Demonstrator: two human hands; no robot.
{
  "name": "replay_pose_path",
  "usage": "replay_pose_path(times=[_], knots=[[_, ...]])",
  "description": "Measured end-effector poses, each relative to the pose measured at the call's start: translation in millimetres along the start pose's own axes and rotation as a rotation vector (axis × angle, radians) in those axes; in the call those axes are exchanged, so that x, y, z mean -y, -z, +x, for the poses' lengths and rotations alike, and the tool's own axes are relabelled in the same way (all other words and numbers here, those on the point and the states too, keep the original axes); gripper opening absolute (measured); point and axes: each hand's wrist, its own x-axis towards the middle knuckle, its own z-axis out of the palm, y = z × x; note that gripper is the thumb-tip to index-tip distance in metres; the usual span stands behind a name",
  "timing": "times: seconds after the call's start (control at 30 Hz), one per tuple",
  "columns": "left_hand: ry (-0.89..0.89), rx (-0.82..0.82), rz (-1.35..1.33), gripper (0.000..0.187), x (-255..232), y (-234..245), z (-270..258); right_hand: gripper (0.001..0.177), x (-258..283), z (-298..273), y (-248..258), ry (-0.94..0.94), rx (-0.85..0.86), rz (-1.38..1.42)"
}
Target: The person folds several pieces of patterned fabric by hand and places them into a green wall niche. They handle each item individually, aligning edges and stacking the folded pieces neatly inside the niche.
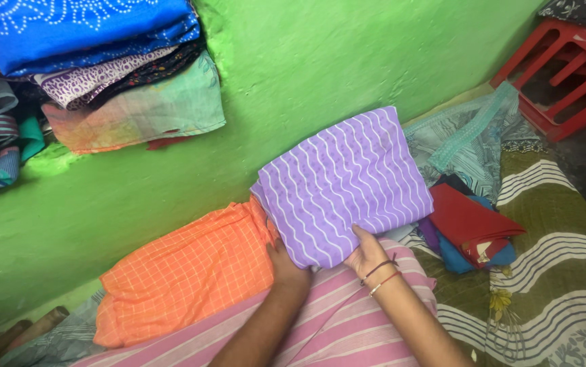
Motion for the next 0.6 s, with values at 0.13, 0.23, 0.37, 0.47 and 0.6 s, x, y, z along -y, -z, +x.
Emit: replay_pose_path(times=[0.13,0.23,0.37,0.47,0.6], knots=[[0.098,0.198,-0.156,0.055,-1.3,24.2,2.3,0.047,-2.6,-1.9,-0.1,-0.033,0.045,-0.088],[0.188,0.303,-0.311,0.049,3.5,29.5,8.8,0.05,-2.2,-3.3,0.4,-0.08,0.119,-0.131],[0.44,0.503,-1.065,0.035,7.8,26.6,42.7,0.054,6.7,-9.5,-12.2,-0.106,0.063,-0.216],[0.469,0.489,-1.316,0.029,4.9,31.0,63.4,0.054,18.6,-20.7,-24.6,-0.074,0.034,-0.209],[0.437,0.482,-1.332,0.028,-4.4,46.0,71.4,0.053,34.2,-25.8,-37.2,-0.001,0.02,-0.173]])
